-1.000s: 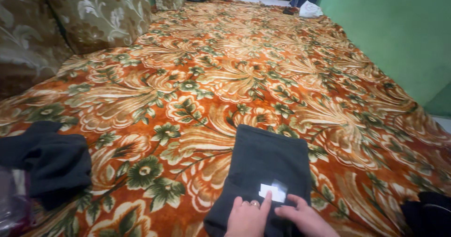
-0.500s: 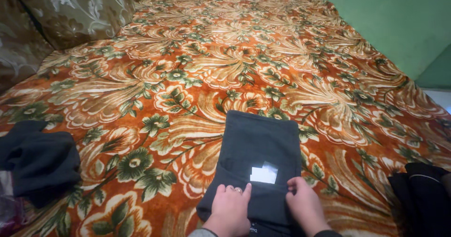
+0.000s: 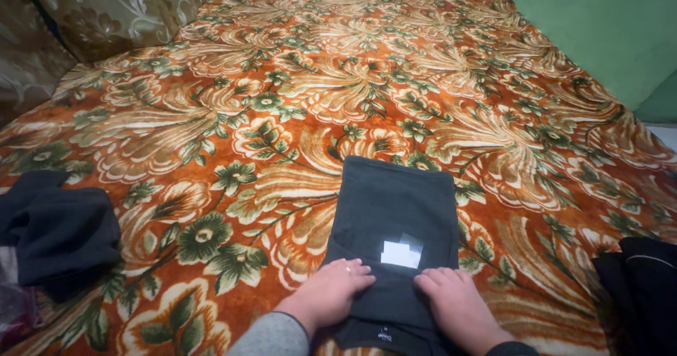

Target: The person folds several garments on a bed, including a beige top, a dark green long-sleeved shirt, a black long-sleeved shirt, and dark pants. Each item is smoothed, folded into a compact rectangle, and placed in a growing stack on the right side of the bed.

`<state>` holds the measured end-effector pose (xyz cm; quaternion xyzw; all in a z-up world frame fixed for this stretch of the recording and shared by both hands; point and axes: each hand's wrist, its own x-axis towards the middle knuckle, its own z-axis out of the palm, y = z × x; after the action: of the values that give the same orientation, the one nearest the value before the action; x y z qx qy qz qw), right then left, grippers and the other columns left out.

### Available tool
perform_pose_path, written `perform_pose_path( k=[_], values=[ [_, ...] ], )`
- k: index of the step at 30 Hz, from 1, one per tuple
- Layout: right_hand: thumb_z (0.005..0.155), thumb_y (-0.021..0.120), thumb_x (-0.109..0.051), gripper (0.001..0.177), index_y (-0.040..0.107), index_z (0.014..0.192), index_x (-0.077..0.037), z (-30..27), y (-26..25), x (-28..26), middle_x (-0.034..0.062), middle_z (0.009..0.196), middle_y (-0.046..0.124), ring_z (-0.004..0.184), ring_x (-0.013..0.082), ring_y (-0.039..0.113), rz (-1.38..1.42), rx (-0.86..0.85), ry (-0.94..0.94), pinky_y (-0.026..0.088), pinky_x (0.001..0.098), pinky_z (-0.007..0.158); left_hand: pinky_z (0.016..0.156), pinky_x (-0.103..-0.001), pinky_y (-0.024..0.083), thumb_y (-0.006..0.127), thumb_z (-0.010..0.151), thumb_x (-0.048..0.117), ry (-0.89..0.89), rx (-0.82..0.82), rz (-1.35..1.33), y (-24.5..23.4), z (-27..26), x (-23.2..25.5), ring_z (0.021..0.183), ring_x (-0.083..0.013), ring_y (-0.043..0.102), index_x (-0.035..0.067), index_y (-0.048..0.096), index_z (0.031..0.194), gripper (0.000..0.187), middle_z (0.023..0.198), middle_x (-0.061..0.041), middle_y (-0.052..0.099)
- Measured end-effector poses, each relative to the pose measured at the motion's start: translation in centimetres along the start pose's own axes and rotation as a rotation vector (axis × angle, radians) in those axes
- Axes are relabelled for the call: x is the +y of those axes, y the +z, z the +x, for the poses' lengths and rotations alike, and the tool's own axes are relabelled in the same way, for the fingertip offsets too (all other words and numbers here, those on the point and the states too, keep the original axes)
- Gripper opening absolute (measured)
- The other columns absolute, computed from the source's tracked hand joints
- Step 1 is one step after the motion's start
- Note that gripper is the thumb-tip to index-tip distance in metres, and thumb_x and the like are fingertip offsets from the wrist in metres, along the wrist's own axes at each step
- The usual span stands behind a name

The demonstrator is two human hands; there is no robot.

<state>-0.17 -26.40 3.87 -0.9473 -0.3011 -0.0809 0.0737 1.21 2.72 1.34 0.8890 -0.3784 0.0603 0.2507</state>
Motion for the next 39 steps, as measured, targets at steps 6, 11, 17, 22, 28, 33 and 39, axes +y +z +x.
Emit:
perform_pose_path(
  k=[6,11,17,22,28,33,39],
  values=[
    [0.083,0.061,-0.004,0.059,0.056,0.141,-0.014,-1.9,-1.9,5.4,0.0067,0.147,0.058,0.136,0.0294,0.05,0.122,-0.216,-0.297,0.037,0.0409,0.111,0.114,-0.041,0.041,0.052,0.094,0.01,-0.025,-0.162,0.195,-2.4,-3.7,-3.6,0.141,-0.0311,0.048,0.009,0.064,0.127,0.035,0.142,-0.011,0.059],
    [0.078,0.068,-0.008,0.081,0.039,0.154,-0.011,-2.8,-3.3,5.9,0.009,0.164,0.04,0.151,0.0348,0.036,0.026,-0.333,-0.347,0.028,0.0471,0.114,0.112,-0.043,0.037,0.051,0.091,0.005,0.04,-0.124,0.127,-2.6,-3.5,-4.6,0.143,-0.0327,0.042,0.011,0.058,0.141,0.051,0.151,-0.011,0.054],
    [0.075,0.07,-0.003,0.058,0.062,0.13,-0.018,-2.3,-1.9,3.5,0.0036,0.136,0.066,0.135,0.0257,0.054,0.25,-0.147,0.021,0.04,0.0417,0.11,0.115,-0.044,0.031,0.085,0.066,0.02,-0.084,-0.243,0.001,-2.8,-2.3,-4.4,0.142,-0.033,0.037,0.013,0.059,0.141,0.08,0.153,-0.01,0.053],
    [0.084,0.072,-0.006,0.038,0.064,0.121,-0.008,-1.9,1.0,3.7,0.0065,0.107,0.07,0.1,0.0146,0.067,1.109,-0.136,0.521,0.057,0.0314,0.085,0.108,-0.037,0.046,0.077,0.085,0.021,-0.518,0.054,-0.402,-1.4,-2.0,-3.5,0.139,-0.0267,0.052,0.012,0.074,0.116,0.032,0.123,-0.012,0.072],
    [0.09,0.067,-0.017,0.038,0.064,0.127,-0.009,-3.9,4.1,8.0,0.0004,0.111,0.072,0.103,0.0121,0.065,1.298,-0.093,0.482,0.053,0.0298,0.091,0.087,-0.038,0.057,0.067,0.09,0.032,-0.738,0.082,-0.705,-1.9,-0.8,-2.5,0.097,-0.0314,0.075,0.009,0.074,0.107,0.029,0.1,-0.014,0.08],
    [0.093,0.057,-0.024,0.033,0.068,0.117,-0.004,-3.3,5.7,10.6,0.0041,0.107,0.074,0.097,0.0155,0.064,1.344,-0.013,0.705,0.051,0.0337,0.088,0.09,-0.04,0.055,0.06,0.092,0.047,-0.905,0.209,-0.458,-1.9,1.0,-2.4,0.1,-0.0294,0.074,0.012,0.073,0.111,0.043,0.103,-0.013,0.078],
    [0.095,0.05,-0.027,0.039,0.072,0.102,0.005,-1.8,6.5,10.1,0.0158,0.094,0.074,0.087,0.0238,0.064,1.067,0.262,0.943,0.05,0.0381,0.082,0.09,-0.044,0.053,0.053,0.098,0.053,-1.109,0.343,-0.48,1.7,4.0,-5.5,0.099,-0.0354,0.071,0.002,0.073,0.111,0.056,0.102,-0.02,0.075]
  ],
)
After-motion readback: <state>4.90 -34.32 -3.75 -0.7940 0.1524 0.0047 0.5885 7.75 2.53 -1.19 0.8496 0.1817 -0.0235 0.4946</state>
